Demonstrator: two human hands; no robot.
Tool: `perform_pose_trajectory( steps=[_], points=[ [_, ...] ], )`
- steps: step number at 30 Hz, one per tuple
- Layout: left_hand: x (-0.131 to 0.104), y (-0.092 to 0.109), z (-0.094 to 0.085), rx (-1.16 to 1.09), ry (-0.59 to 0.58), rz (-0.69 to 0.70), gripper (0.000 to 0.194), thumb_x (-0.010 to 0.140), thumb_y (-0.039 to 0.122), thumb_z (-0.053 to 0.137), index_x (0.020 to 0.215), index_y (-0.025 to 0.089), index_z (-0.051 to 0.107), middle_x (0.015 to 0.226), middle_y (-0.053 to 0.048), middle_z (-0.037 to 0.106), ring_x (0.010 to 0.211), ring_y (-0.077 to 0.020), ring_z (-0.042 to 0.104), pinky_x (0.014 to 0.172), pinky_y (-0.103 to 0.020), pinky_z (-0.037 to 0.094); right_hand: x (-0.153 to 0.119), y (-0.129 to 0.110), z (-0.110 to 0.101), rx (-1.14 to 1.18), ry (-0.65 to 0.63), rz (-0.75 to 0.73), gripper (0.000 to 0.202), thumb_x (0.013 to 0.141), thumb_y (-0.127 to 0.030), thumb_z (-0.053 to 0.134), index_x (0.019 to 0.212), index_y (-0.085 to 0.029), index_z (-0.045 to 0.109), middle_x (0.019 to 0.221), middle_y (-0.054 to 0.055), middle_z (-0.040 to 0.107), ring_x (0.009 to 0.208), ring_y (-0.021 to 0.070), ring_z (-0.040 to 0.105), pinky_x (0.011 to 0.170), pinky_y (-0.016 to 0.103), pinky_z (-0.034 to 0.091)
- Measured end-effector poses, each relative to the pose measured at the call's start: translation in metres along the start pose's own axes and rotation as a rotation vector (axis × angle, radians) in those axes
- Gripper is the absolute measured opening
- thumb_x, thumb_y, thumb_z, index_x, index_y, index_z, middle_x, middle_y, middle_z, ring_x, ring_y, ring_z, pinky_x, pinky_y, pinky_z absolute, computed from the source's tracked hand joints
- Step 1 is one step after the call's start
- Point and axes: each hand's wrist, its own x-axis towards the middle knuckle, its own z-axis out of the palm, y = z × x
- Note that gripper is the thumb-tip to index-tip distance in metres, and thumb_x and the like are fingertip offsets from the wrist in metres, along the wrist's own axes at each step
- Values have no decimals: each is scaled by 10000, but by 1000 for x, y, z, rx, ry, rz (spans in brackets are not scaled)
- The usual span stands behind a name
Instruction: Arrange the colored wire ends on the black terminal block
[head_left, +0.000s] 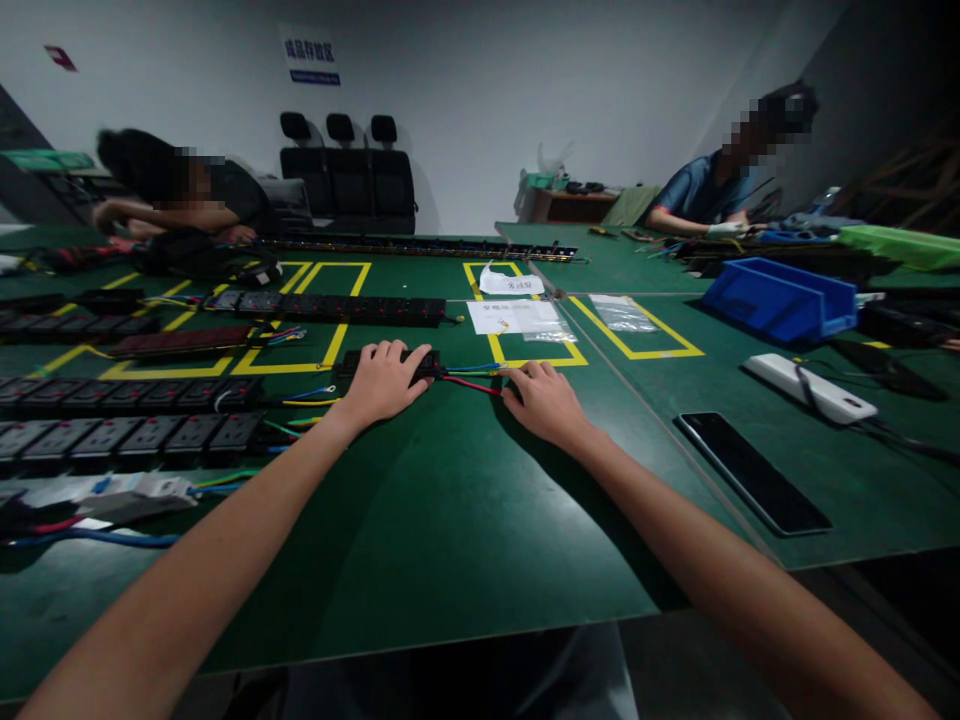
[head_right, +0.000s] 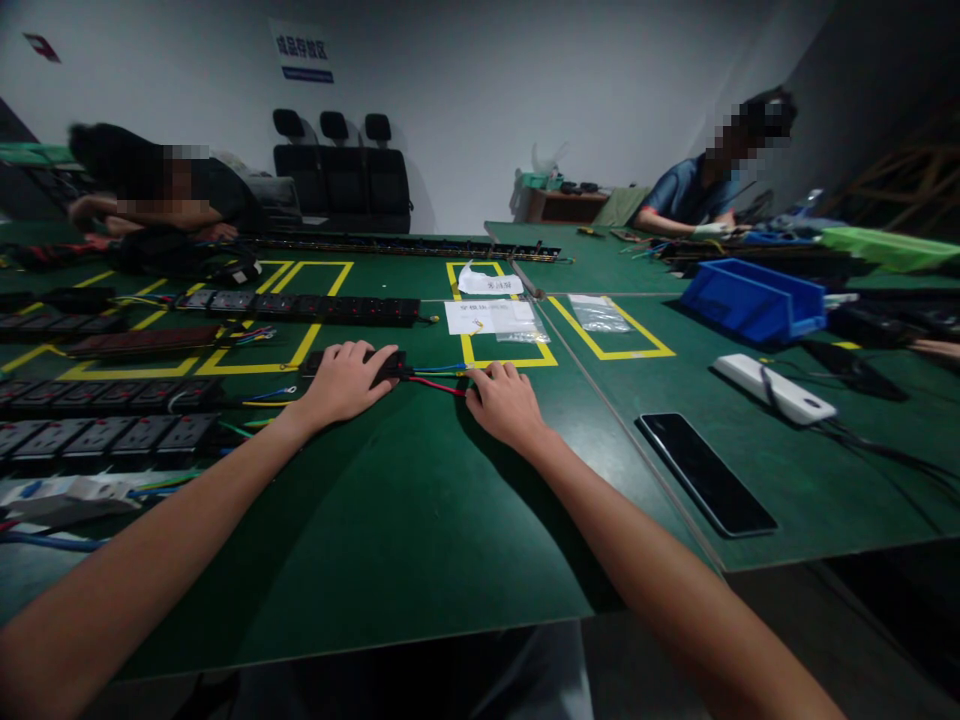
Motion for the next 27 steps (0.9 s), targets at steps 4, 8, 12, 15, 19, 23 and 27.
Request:
perform_pose_trajectory(
  steps=[4, 8, 12, 15, 19, 23, 27],
  points=[
    [1, -1, 1, -12, -16, -1, 624, 1070, 558, 392, 1580, 211, 479, 1317, -204, 604, 1179, -373, 549, 964, -472, 375, 1, 1, 2, 11, 3, 2, 427, 1063, -352, 472, 1435, -230, 643, 1225, 169, 664, 1137, 336, 567, 886, 413, 452],
    [2, -1, 1, -8, -15, -2, 623, 1071, 560, 386, 1580, 213, 478, 1315, -206, 605, 1177, -377, 552, 962, -481, 381, 0, 1, 3, 17, 14, -3, 435, 1060, -347, 480, 1446, -216, 631, 1225, 175, 664, 1128, 341, 566, 889, 417, 452],
    [1, 0, 0, -6, -18, 0, 625, 1072, 559, 387, 1584, 212, 477, 1315, -205, 606, 1182, -378, 554, 962, -481, 387, 0, 2, 4, 14, 31, -5, 420, 1067, -353, 478, 1434, -223, 637, 1209, 162, 664, 1122, 331, 570, 884, 409, 450],
    [1, 0, 0, 5, -14, -6, 622, 1068, 557, 399, 1582, 215, 481, 1320, -207, 605, 1181, -381, 553, 958, -481, 387, 1, 2, 4, 17, 27, 2, 407, 1085, -352, 450, 1418, -237, 652, 1205, 151, 665, 1119, 320, 574, 883, 400, 446],
    [1, 0, 1, 9, -7, -7, 620, 1069, 556, 394, 1578, 215, 485, 1319, -209, 606, 1179, -382, 553, 960, -484, 385, 1, 4, 2, 41, 19, 11, 380, 1088, -297, 437, 1363, -250, 694, 1217, 134, 663, 1127, 299, 579, 889, 380, 443],
    [1, -1, 3, 1, -6, -3, 625, 1069, 560, 379, 1581, 216, 482, 1321, -209, 604, 1177, -381, 549, 957, -486, 386, 2, 6, 1, 77, 21, 14, 353, 1081, -302, 471, 1332, -253, 716, 1197, 127, 666, 1113, 286, 586, 892, 367, 447],
    [1, 0, 1, -6, -23, -9, 636, 1063, 562, 379, 1586, 214, 475, 1326, -210, 600, 1182, -387, 540, 964, -492, 382, 2, 7, 1, 99, 15, 22, 358, 1075, -325, 502, 1364, -256, 700, 1217, 126, 662, 1116, 281, 588, 891, 360, 450]
  ],
)
